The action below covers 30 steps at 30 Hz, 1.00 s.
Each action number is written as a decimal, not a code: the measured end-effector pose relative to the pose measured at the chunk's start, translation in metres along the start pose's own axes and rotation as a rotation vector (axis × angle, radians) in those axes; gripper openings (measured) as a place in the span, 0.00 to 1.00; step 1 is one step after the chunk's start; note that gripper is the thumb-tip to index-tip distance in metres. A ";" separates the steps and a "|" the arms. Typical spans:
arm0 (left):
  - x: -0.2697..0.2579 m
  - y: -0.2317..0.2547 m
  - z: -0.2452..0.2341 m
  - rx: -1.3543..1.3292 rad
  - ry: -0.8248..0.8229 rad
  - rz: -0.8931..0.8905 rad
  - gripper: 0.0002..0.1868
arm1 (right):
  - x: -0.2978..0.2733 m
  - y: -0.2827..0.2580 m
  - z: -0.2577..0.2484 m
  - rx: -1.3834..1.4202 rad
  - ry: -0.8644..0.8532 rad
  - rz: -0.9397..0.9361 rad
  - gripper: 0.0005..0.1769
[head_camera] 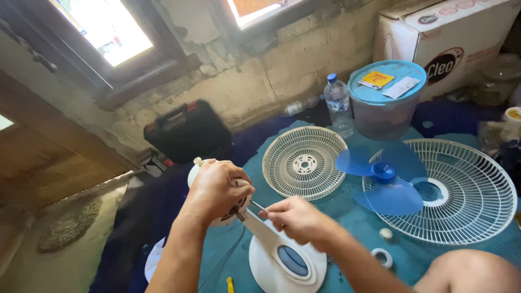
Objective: The person disassembles a white pedestal fan, removes the fan blade, and uses a yellow screwdriver to adjust internal components of the motor housing. The person then reattaches the fan blade and continues to adjust the motor housing.
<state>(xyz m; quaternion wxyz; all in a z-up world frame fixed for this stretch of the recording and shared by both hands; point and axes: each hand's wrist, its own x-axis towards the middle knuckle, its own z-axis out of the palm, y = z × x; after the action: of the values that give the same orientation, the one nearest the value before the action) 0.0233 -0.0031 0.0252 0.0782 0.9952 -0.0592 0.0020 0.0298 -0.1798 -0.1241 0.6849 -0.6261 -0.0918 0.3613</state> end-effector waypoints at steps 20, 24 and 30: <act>0.002 -0.004 -0.003 -0.048 0.027 0.033 0.10 | 0.007 -0.039 -0.022 -0.708 0.036 -0.505 0.19; 0.001 0.001 -0.003 -0.041 -0.014 -0.059 0.10 | -0.008 -0.030 -0.003 -0.558 0.064 -0.389 0.15; 0.004 0.000 -0.004 -0.080 0.000 -0.131 0.12 | -0.018 -0.005 0.027 -0.258 0.010 -0.137 0.12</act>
<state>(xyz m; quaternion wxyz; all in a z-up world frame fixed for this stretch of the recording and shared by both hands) 0.0274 -0.0032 0.0297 0.1178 0.9930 0.0060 -0.0057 0.0029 -0.1695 -0.1082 0.6222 -0.7031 -0.1763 0.2958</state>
